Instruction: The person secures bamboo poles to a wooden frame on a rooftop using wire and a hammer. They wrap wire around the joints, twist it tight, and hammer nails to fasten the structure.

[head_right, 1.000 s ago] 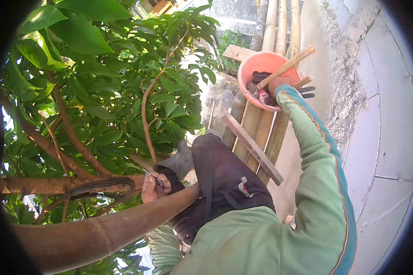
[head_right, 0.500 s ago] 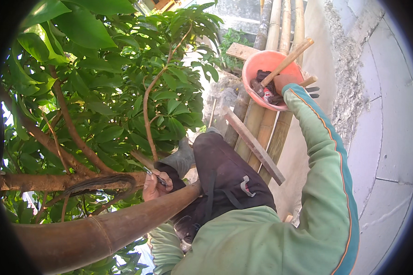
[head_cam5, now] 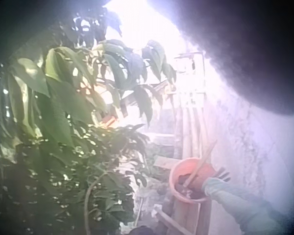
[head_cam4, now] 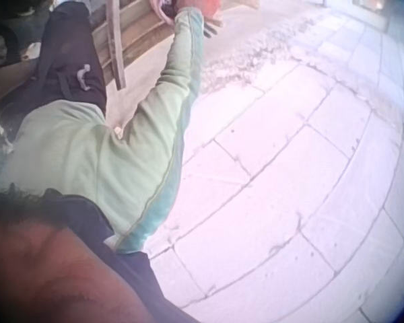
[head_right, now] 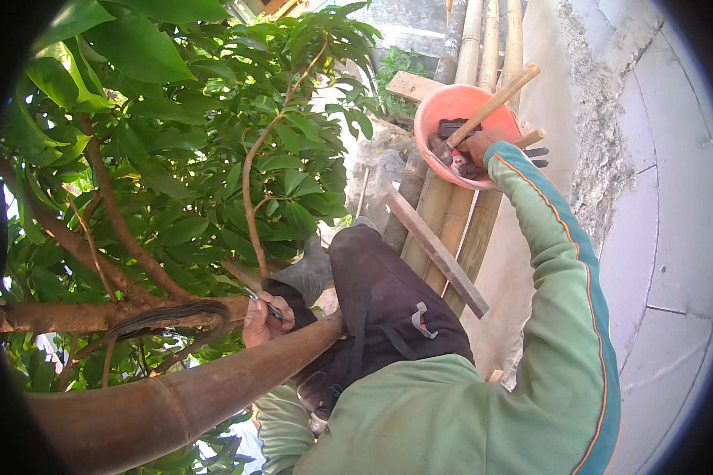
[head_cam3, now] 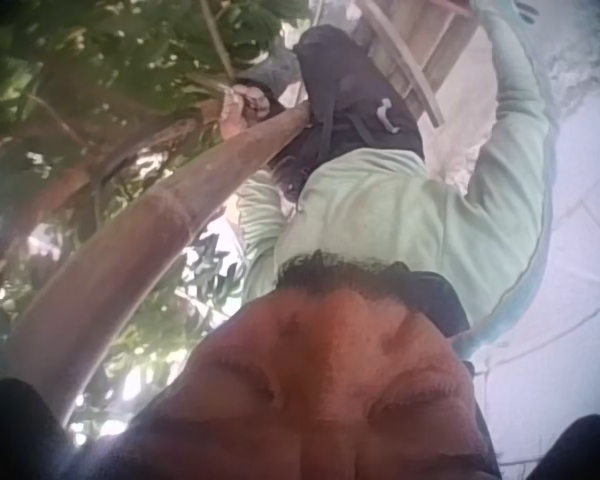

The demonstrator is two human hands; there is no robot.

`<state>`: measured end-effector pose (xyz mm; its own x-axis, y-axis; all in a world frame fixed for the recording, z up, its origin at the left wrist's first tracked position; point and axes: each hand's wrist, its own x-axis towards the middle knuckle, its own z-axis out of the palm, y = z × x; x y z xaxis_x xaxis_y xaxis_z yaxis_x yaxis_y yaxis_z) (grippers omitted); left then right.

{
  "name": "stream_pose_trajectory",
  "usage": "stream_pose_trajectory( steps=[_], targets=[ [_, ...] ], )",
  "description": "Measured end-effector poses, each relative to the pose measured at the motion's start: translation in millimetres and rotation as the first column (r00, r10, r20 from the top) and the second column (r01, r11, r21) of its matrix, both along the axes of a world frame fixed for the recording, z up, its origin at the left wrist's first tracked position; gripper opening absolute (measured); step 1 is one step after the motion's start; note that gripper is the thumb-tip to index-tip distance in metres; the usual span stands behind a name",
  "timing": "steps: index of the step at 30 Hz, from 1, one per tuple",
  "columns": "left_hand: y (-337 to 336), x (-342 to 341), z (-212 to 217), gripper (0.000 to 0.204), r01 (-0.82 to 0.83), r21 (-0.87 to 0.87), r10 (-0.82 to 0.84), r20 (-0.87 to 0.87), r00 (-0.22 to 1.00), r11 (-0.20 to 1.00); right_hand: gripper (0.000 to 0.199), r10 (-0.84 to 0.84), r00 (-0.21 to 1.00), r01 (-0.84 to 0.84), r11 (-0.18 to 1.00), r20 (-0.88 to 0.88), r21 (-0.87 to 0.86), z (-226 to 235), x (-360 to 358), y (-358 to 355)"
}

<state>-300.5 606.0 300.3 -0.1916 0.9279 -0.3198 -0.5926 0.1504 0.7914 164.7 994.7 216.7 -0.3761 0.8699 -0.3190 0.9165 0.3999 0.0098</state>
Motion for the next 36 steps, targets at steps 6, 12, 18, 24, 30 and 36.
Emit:
stream_pose_trajectory(
  steps=[6,12,18,24,30,36],
  targets=[
    [-2,-2,-4,0.019,-0.001,0.018,0.0,0.008,1.0,1.0,0.026,-0.045,0.974,0.032,0.998,0.224,0.058,8,5,18],
    [1,0,-1,0.018,0.01,0.026,-0.012,0.047,0.999,1.0,0.026,-0.127,0.99,0.126,0.992,0.065,0.013,7,5,11],
    [-2,2,2,0.018,-0.026,0.003,0.026,0.019,0.999,1.0,0.03,-0.27,0.953,0.279,0.959,0.134,-0.048,15,-23,5],
    [-2,2,4,0.019,-0.022,-0.006,0.022,0.007,1.0,1.0,0.029,-0.328,0.941,0.329,0.944,0.087,0.003,1,-19,9],
    [1,3,-6,0.018,-0.037,-0.01,0.037,0.05,0.998,0.999,0.022,-0.344,0.938,0.337,0.932,0.035,0.134,7,10,8],
    [3,6,-4,0.018,-0.065,-0.041,0.068,0.07,0.995,0.997,0.014,-0.227,0.966,0.218,0.972,-0.123,-0.083,47,38,5]
  ],
)
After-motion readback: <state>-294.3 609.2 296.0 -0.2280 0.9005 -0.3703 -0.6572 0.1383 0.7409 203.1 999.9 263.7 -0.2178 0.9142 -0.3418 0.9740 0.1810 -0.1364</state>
